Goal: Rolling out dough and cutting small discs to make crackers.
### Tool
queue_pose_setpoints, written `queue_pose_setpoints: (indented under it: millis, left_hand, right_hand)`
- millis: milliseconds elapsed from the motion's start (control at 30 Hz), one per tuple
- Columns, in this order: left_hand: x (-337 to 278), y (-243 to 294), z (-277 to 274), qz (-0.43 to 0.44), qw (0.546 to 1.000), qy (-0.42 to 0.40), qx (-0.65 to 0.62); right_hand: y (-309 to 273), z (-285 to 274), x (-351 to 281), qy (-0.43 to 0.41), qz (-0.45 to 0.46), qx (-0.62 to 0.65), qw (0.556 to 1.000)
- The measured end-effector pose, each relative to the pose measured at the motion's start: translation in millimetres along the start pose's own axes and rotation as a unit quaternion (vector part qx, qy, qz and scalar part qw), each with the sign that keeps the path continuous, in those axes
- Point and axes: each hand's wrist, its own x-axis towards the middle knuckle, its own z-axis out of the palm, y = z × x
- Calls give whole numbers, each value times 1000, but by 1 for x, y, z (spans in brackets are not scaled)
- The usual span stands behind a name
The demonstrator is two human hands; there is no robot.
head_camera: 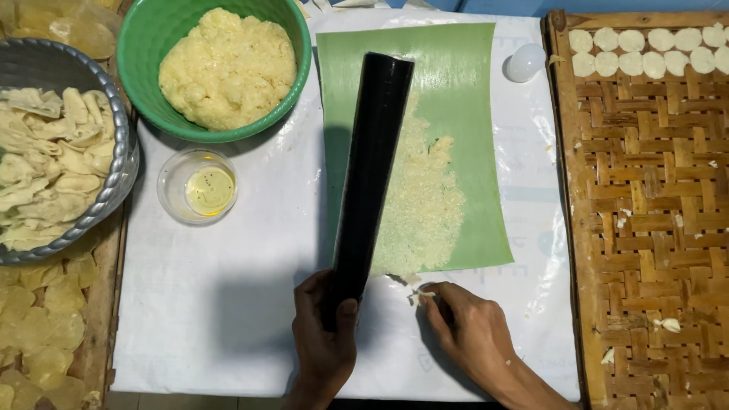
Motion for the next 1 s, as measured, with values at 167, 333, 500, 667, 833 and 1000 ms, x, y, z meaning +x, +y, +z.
queue_pose_setpoints:
  millis: [167, 333, 500, 667, 833, 1000]
  left_hand:
    - [2, -3, 0, 12, 1000, 17, 17]
    - [4, -7, -2, 30, 998, 18, 58]
    - [6, -6, 0, 27, 998, 22, 49]
    - [5, -7, -1, 5, 997, 31, 70]
    - [6, -14, -1, 26, 996, 39, 78]
    - [7, -12, 0, 16, 996, 38, 75]
  right_hand:
    - [-5, -18, -5, -17, -10, 1, 1000]
    - [0, -56, 17, 56, -11, -3, 998]
    - [27, -51, 59, 81, -17, -80, 993]
    - [35, -50, 82, 61, 18, -64, 996]
    - [30, -53, 87, 72, -57, -31, 995]
    - [33, -45, 86, 57, -129, -62, 988]
